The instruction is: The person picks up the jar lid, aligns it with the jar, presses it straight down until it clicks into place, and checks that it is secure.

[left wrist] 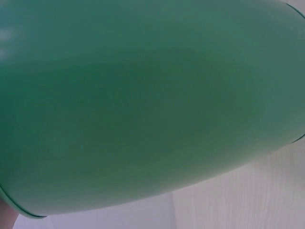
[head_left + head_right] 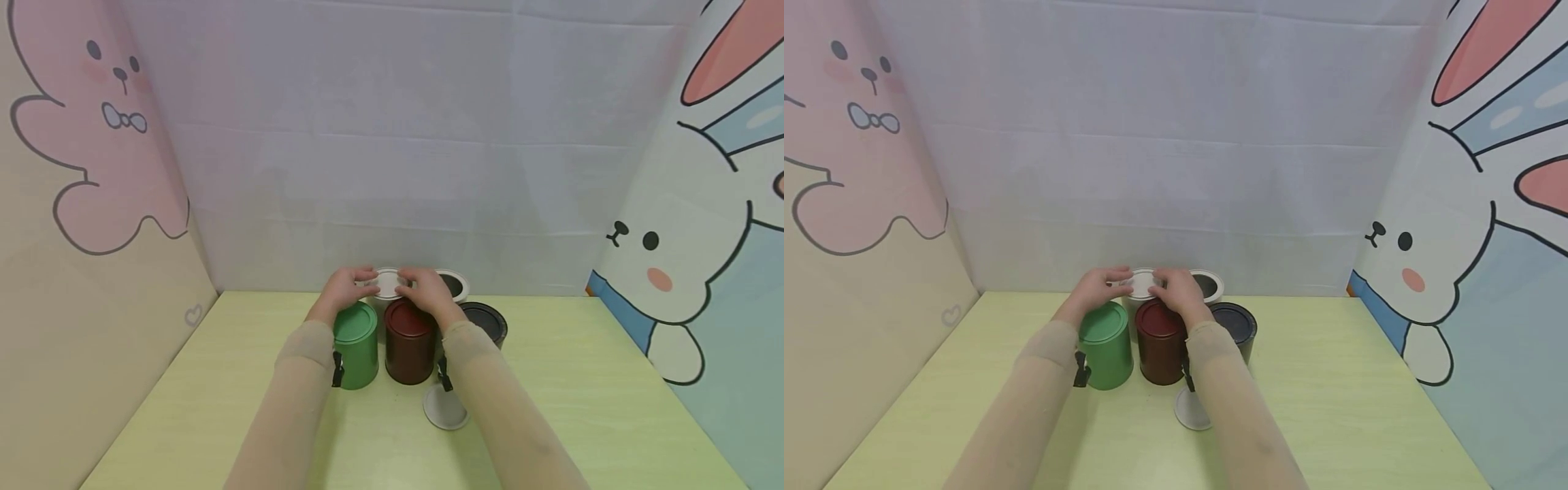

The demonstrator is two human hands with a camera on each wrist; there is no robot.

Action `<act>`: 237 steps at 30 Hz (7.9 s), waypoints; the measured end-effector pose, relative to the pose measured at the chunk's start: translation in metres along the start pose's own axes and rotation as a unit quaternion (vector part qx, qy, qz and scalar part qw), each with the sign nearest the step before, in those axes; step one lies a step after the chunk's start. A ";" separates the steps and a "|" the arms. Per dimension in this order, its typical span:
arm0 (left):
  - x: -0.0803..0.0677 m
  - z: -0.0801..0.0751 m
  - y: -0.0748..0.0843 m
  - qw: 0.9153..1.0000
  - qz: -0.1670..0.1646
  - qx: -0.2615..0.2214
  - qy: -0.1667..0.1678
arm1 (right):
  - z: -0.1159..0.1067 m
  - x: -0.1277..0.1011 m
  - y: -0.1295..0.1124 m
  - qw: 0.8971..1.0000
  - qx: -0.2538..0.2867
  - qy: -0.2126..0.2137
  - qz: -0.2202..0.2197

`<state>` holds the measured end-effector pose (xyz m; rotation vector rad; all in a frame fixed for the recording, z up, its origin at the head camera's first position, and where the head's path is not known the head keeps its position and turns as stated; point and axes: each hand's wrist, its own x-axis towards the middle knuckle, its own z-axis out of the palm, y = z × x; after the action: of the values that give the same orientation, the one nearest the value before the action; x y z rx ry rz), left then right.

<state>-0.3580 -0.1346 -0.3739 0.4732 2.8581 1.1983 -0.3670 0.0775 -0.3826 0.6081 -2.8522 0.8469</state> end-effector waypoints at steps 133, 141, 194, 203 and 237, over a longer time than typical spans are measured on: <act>0.001 0.003 0.002 0.999 0.029 0.019 -0.014 | -0.005 -0.004 -0.010 0.997 -0.075 -0.014 -0.033; 0.002 0.005 -0.001 0.999 0.018 -0.001 -0.045 | 0.000 -0.004 -0.006 0.996 -0.087 -0.022 -0.018; 0.001 0.003 0.002 0.997 0.034 0.050 -0.056 | -0.004 -0.006 -0.001 0.989 -0.125 -0.044 -0.069; 0.000 0.006 0.013 0.992 0.096 0.088 0.001 | -0.015 -0.015 -0.010 0.987 -0.127 -0.009 -0.098; -0.112 0.040 0.007 0.935 0.294 0.128 0.149 | -0.053 -0.156 0.027 0.959 -0.031 0.062 -0.275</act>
<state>-0.2443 -0.1331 -0.4096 1.3439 3.2710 1.0075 -0.2357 0.1809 -0.3840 1.2106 -2.3873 0.6614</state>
